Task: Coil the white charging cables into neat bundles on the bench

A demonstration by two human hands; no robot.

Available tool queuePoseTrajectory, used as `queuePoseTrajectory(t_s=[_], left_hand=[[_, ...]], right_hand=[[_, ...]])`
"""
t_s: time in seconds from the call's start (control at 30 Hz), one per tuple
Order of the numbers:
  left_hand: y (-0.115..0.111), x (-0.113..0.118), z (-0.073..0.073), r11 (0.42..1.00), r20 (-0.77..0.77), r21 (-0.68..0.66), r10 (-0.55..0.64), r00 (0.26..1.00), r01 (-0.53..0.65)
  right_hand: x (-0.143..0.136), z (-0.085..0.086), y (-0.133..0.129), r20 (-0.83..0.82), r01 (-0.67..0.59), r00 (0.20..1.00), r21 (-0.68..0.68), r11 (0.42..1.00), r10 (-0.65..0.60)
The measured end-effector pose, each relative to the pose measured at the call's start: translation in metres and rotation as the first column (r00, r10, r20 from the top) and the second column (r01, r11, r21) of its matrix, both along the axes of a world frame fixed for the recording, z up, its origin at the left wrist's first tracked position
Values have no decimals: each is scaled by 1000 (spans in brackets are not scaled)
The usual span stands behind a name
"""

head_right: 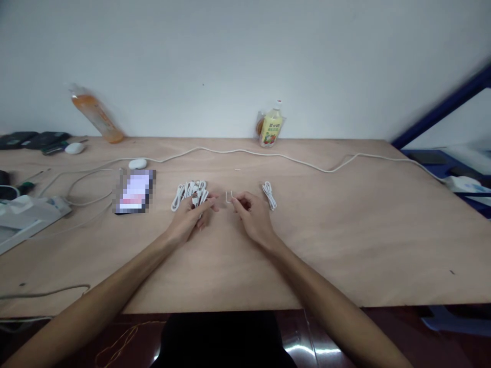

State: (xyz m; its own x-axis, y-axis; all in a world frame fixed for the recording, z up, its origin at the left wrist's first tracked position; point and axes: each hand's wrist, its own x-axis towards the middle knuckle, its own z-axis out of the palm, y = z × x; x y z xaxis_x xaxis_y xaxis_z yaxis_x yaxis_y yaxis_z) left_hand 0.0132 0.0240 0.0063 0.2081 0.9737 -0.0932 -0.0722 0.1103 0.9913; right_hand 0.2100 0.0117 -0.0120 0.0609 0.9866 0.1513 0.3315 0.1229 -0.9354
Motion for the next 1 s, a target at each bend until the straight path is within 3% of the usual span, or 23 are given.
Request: queuePoseTrajectory(t_s=[0.17, 0.37, 0.63, 1.0], left_hand=[[-1, 1, 1, 1000, 49, -17, -12, 999, 13], [0, 1, 1, 996, 48, -81, -28, 998, 32], [-1, 0, 0, 995, 25, -95, -36, 999, 38], [2, 1, 0, 994, 53, -103, -21, 998, 26]], right_hand=[[6, 1, 1, 221, 91, 971, -12, 996, -86], [6, -1, 1, 481, 224, 859, -39, 974, -178], [5, -5, 2, 565, 253, 800, -13, 967, -202], [-3, 13, -1, 671, 277, 731, -132, 952, -120]])
